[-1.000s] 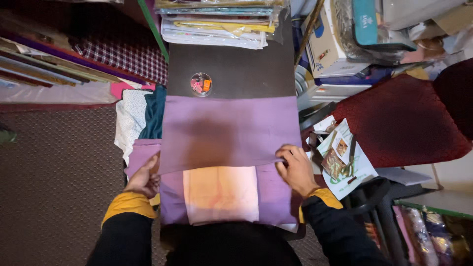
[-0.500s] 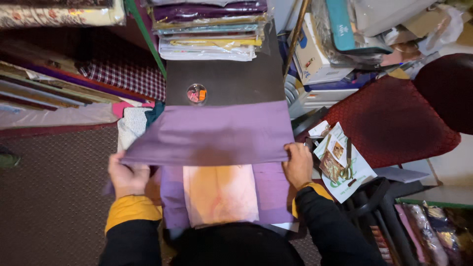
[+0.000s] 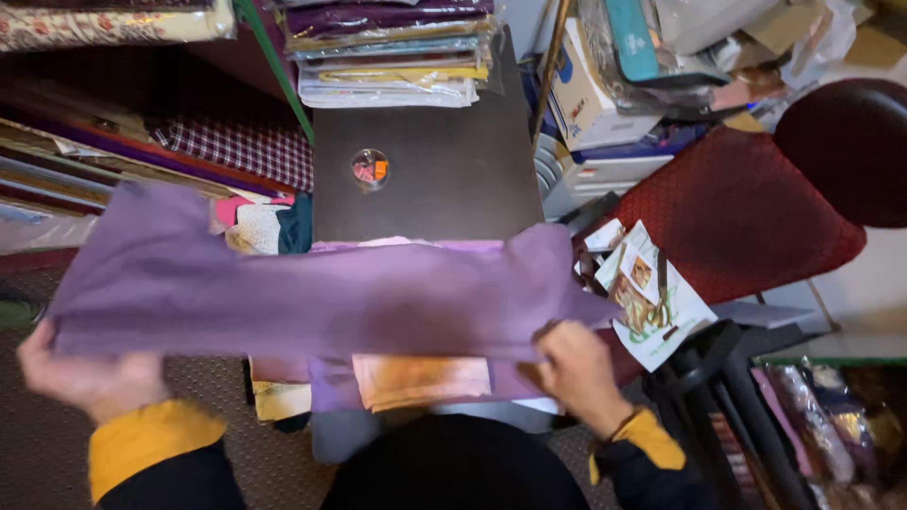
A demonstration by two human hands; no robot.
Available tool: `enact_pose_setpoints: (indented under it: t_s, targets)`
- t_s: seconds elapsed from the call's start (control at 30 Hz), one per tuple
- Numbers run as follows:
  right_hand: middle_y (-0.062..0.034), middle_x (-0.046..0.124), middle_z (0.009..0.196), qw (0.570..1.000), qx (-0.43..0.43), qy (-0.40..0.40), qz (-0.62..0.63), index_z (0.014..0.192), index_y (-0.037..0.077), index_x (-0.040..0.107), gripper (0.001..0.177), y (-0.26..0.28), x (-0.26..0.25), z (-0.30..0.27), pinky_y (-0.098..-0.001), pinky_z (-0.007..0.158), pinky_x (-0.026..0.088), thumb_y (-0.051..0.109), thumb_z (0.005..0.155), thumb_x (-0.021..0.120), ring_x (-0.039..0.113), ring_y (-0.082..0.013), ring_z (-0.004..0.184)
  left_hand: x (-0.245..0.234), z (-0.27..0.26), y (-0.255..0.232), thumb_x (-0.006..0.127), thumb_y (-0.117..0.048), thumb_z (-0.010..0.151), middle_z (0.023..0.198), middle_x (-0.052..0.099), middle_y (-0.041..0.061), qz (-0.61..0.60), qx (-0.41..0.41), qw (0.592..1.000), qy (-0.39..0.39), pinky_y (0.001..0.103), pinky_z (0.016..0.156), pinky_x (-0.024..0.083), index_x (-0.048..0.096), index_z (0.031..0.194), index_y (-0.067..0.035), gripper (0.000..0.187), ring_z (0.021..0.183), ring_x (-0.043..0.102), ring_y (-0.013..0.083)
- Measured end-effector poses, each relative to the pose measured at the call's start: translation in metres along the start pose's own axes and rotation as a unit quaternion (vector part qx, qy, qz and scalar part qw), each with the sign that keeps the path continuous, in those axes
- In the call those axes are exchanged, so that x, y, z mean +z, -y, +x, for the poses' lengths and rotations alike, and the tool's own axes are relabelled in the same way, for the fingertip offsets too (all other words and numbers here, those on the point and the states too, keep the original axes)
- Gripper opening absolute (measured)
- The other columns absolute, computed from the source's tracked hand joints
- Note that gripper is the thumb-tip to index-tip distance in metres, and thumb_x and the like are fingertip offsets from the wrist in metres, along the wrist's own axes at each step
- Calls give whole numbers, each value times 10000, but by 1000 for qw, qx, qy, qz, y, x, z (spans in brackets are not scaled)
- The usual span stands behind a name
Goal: The person takes a folded purple garment from a shelf, removes it from its plastic packaging, unfolds the pieces to show a floral pattern, then refolds the items and places them back into the bag along with product leaflets.
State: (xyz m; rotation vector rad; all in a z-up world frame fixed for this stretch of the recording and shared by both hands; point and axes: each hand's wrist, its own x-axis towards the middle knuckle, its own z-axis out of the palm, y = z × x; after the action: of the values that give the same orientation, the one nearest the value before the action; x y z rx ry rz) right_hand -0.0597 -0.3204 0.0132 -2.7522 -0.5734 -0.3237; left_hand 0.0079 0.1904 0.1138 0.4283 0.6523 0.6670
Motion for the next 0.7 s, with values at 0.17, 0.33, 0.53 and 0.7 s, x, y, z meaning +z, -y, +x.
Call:
enact_pose_setpoints:
  t_s: [0.17, 0.33, 0.53, 0.7]
  targets:
    - [14, 581, 859, 973, 117, 184, 72, 847, 245, 574, 196, 4, 43, -59, -438, 674, 487, 96, 725, 608, 604, -240, 813, -75, 37, -28, 601, -320, 662, 1137, 775, 59, 106, 32, 992, -53, 350, 957, 614, 668, 929, -170, 313, 1127, 760, 235]
    - [-35, 559, 985, 970, 179, 162, 38, 1026, 172, 583, 232, 6, 27, -57, -431, 753, 509, 149, 805, 648, 558, -248, 898, -110, 51, -34, 710, -375, 623, 1208, 789, -7, 164, 82, 981, -68, 348, 1009, 675, 618, 864, -261, 282, 1185, 781, 199]
    - [-82, 614, 1357, 962, 169, 199, 80, 1354, 149, 625, 430, -3, 17, -23, -479, 1124, 450, 244, 935, 652, 548, -244, 1242, -82, 23, -38, 612, -516, 645, 1390, 797, 77, 167, 59, 984, 6, 389, 1086, 763, 749, 1311, -172, 761, 1288, 826, 253]
    - [-13, 647, 1186, 900, 220, 343, 153, 1221, 130, 703, 393, -28, -8, 5, -345, 1094, 484, 160, 841, 795, 637, -178, 1067, -80, 23, -39, 719, -432, 624, 1394, 748, 105, 147, 18, 989, 17, 481, 1089, 705, 741, 1210, -183, 637, 1319, 755, 296]
